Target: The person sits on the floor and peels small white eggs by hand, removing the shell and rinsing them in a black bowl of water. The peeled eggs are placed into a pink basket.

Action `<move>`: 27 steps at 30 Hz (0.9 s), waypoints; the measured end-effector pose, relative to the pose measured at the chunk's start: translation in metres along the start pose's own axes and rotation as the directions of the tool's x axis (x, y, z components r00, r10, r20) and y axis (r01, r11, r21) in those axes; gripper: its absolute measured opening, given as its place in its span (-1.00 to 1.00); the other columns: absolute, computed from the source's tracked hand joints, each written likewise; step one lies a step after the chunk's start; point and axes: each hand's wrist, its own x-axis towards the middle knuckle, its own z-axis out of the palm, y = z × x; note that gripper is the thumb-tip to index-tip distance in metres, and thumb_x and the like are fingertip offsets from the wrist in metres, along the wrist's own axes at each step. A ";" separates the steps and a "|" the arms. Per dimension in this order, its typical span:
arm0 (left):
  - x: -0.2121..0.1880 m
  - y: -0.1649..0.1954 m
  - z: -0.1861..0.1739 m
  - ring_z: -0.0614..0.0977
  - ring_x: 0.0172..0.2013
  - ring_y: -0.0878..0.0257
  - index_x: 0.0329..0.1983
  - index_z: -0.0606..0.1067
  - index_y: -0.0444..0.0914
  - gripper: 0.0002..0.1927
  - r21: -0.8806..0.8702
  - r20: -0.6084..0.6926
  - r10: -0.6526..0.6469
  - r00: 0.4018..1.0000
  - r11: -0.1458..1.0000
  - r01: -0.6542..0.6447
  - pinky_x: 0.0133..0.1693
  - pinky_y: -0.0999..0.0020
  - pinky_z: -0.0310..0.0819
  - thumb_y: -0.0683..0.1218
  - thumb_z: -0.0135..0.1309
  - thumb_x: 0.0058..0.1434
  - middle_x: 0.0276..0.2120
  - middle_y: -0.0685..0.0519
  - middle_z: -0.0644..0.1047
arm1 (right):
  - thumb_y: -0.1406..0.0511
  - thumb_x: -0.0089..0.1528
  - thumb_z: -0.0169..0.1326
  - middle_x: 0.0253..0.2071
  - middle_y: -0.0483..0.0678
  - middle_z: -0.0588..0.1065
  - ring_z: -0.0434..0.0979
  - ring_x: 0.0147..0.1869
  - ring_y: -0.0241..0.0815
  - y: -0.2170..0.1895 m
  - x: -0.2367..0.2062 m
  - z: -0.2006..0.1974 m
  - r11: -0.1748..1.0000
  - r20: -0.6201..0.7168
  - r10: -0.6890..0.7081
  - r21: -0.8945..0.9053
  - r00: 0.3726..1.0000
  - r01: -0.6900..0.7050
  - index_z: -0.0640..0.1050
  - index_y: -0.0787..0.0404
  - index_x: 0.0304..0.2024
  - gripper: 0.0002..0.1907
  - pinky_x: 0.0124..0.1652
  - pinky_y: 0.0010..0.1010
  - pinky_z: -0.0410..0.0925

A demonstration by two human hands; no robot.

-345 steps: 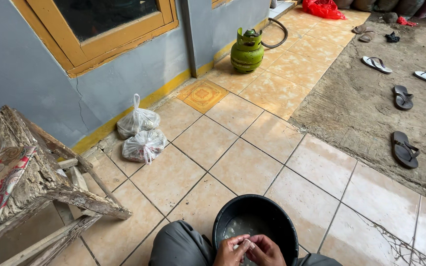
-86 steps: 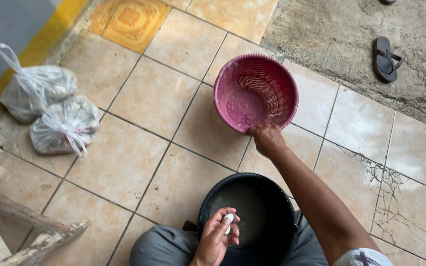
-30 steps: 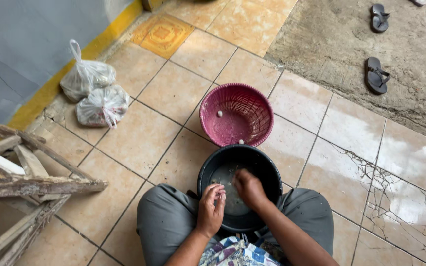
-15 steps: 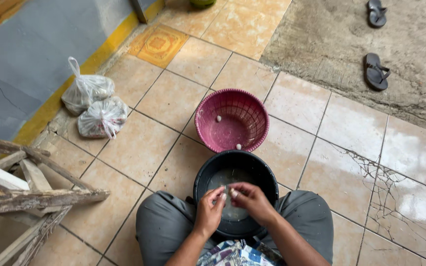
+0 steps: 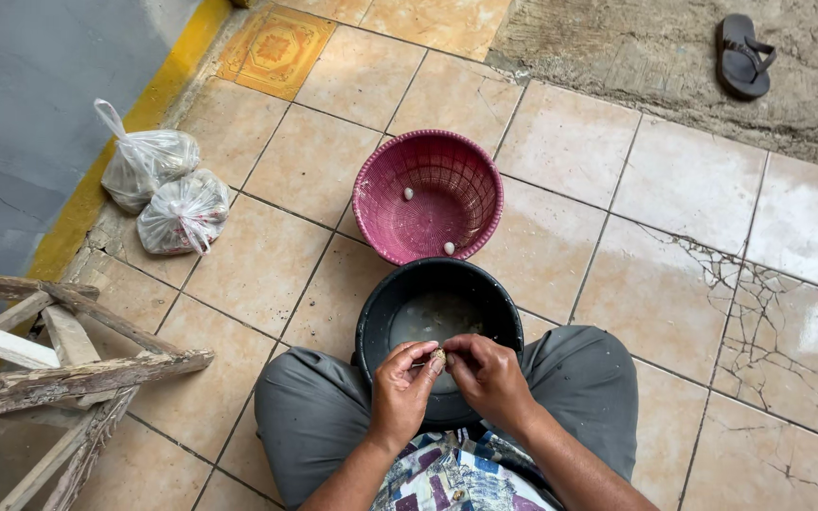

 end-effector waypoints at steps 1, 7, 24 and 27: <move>-0.001 0.001 0.001 0.68 -0.17 0.33 -0.03 0.57 -0.46 -0.79 -0.003 0.009 0.024 1.000 1.000 -0.023 -0.12 0.49 0.64 -0.30 0.16 0.28 -0.13 -0.03 0.59 | 0.42 0.21 0.18 -0.33 0.03 0.62 0.68 -0.28 -0.24 -0.002 0.001 -0.001 0.997 -0.012 -0.065 -0.039 0.998 0.064 0.59 0.33 -0.16 -0.84 -0.31 -0.43 0.52; -0.007 -0.003 0.000 0.68 -0.19 0.34 -0.03 0.59 -0.44 -0.79 0.059 0.014 0.016 1.000 0.998 -0.017 -0.17 0.50 0.62 -0.29 0.17 0.28 -0.12 -0.02 0.61 | 0.44 0.16 0.20 -0.41 0.04 0.58 0.62 -0.37 -0.27 0.000 0.003 -0.003 0.995 -0.004 -0.067 -0.078 0.998 0.066 0.55 0.32 -0.25 -0.88 -0.38 -0.43 0.45; -0.011 -0.014 -0.031 0.61 -0.09 0.25 0.15 0.49 -0.38 -0.70 -0.611 0.260 -0.215 0.941 0.718 0.333 0.02 0.33 0.58 -0.29 0.05 0.35 -0.08 -0.05 0.57 | 0.46 0.19 0.18 -0.21 0.11 0.60 0.70 -0.17 0.02 -0.040 0.005 -0.007 0.961 0.126 -0.176 -0.191 0.976 0.198 0.58 0.36 -0.21 -0.88 -0.21 -0.32 0.53; -0.014 -0.013 -0.030 0.62 -0.11 0.28 0.12 0.51 -0.39 -0.70 -0.508 0.220 -0.167 0.961 0.821 0.259 0.03 0.34 0.63 -0.31 0.09 0.32 -0.11 -0.05 0.58 | 0.48 0.17 0.17 -0.24 0.12 0.60 0.69 -0.20 0.05 -0.057 0.003 0.000 0.924 0.162 -0.279 -0.224 0.946 0.311 0.57 0.36 -0.17 -0.83 -0.28 -0.29 0.52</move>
